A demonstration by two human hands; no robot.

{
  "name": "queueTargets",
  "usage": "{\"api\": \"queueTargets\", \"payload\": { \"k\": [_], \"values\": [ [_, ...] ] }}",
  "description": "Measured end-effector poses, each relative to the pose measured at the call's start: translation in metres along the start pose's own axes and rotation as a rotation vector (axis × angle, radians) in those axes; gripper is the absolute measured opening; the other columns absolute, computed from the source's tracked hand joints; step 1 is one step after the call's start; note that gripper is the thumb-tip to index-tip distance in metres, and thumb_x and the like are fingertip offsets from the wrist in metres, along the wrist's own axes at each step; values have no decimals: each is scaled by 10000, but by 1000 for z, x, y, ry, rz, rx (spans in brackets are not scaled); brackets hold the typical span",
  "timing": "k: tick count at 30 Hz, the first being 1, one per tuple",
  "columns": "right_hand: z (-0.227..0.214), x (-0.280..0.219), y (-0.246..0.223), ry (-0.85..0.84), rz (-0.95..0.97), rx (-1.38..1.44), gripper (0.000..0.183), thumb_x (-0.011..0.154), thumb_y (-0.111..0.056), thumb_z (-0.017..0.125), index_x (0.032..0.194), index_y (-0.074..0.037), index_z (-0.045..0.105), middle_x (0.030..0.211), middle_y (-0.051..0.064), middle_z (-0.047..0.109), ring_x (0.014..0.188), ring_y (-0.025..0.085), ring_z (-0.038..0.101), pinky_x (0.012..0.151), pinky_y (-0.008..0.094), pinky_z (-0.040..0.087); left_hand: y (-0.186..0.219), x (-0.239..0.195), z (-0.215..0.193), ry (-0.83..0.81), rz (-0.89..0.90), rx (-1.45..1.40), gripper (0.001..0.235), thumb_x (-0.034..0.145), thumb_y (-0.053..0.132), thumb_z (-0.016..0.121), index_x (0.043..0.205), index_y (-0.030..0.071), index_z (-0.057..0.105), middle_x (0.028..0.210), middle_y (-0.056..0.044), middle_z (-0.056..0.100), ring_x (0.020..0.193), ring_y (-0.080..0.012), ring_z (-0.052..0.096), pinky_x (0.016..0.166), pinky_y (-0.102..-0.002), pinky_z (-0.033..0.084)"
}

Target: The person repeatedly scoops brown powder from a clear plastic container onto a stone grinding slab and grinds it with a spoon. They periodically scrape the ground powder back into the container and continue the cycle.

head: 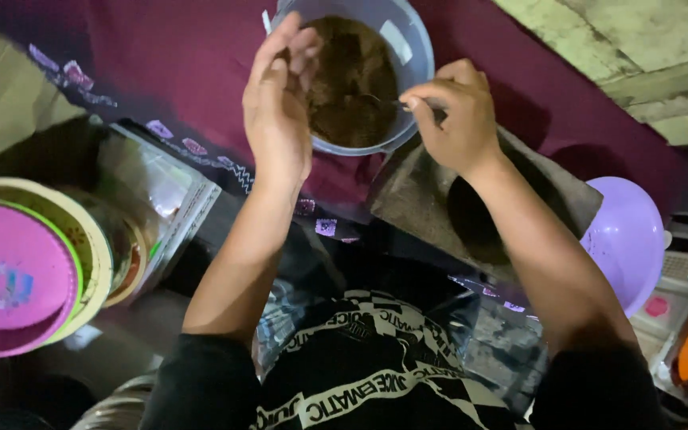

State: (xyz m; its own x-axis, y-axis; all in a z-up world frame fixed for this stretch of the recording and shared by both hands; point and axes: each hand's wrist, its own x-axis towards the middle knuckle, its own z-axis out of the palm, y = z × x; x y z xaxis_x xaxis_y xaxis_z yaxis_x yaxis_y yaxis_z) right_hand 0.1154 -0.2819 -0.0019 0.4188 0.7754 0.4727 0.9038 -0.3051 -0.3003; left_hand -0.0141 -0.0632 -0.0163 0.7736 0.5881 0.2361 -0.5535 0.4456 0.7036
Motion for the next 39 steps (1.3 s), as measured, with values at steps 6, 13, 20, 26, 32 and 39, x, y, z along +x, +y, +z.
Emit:
{"api": "queueTargets", "payload": {
  "k": [6,13,20,26,32,39],
  "values": [
    [-8,11,-30,-69,374,230,158,1025,-83,632,1014,-86,790,942,34,737,966,179,601,828,350,550,-2,0,1,-73,18,25,399,1171,302,453,1511,112,544,1357,-26,621,1329,-203,587,1232,-383,431],
    [-26,38,-50,-54,701,436,218,999,-178,559,975,-91,757,901,58,776,623,121,533,625,292,402,-1,0,0,-55,34,19,375,1169,318,502,1487,134,581,1364,-26,603,1292,-212,544,1141,-386,397],
    [-42,47,-42,36,645,510,217,1022,-80,537,1014,-61,752,864,87,775,479,58,334,451,247,259,-6,6,1,8,0,17,418,1116,275,417,1459,163,627,1458,-71,616,1402,-220,546,1220,-441,340],
    [-66,66,-46,133,451,476,221,1074,-31,533,1018,-8,745,891,106,746,905,208,709,881,353,534,-15,14,8,72,-74,-153,492,1138,390,418,1487,94,598,1541,-166,562,1497,-338,467,1275,-484,274],
    [-72,76,-48,149,459,594,164,1093,-47,561,1056,3,712,902,136,721,889,226,719,949,368,526,-42,27,21,131,-270,-451,601,1100,459,292,1320,87,709,1321,-149,665,1065,-247,493,801,-375,303],
    [-64,70,-50,109,445,557,201,1081,-67,540,1027,-9,725,888,110,726,907,217,713,903,360,538,-49,29,41,340,-502,-728,760,1130,531,145,1510,-51,451,1522,-310,487,1416,-415,491,1208,-463,411]
  ]
}}
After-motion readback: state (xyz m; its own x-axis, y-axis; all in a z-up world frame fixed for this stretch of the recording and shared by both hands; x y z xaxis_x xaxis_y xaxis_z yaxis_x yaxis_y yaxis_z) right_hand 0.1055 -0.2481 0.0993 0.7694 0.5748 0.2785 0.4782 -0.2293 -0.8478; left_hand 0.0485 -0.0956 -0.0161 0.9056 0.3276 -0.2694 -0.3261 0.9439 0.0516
